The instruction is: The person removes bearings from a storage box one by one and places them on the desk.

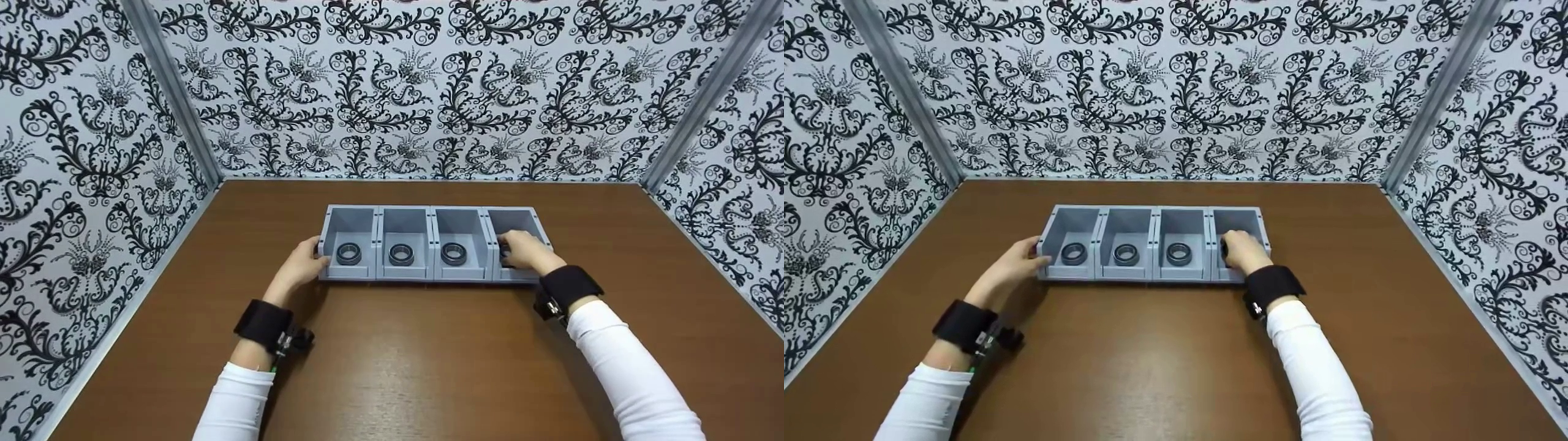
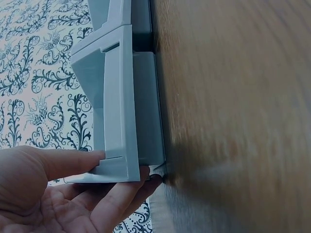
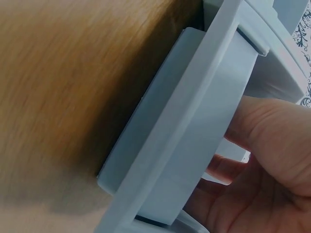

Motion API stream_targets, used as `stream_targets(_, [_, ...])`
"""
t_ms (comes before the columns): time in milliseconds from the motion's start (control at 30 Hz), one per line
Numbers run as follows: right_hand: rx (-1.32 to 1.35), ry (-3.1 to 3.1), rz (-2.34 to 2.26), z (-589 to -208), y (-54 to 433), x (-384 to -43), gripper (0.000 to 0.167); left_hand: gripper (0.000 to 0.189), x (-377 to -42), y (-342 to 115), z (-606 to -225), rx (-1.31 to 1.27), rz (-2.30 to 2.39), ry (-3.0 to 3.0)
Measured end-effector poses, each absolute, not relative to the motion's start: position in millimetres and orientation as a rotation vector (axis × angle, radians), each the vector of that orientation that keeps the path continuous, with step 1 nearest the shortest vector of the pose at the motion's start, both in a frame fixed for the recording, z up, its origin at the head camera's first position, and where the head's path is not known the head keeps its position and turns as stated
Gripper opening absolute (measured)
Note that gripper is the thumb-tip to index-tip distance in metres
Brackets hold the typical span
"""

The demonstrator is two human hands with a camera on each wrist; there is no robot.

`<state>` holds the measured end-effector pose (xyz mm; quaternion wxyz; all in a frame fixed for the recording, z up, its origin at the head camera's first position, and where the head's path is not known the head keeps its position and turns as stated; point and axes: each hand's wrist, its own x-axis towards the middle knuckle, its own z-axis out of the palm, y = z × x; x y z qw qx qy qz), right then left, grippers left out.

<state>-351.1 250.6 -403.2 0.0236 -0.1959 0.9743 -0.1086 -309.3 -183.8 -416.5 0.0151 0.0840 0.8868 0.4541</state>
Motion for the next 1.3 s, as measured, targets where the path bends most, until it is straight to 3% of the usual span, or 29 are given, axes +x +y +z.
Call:
stream_targets(167, [-0.633, 3.025, -0.349, -403.8, 251.7, -351.2, 0.046, 0.045, -315.5, -189.2, -424.2, 0.35, 1.469, 2.75])
stream_targets(800, [-0.636, 3.007, -0.405, -403.0, 254.1, -350.1, 0.04, 0.046, -313.9, -182.1, -419.3, 0.214, 1.38, 2.8])
stream_targets(1300, [-0.7, 3.035, -0.422, -393.3, 253.2, -346.9, 0.046, 0.043, -310.7, -183.1, -417.0, 0.244, 1.381, 2.791])
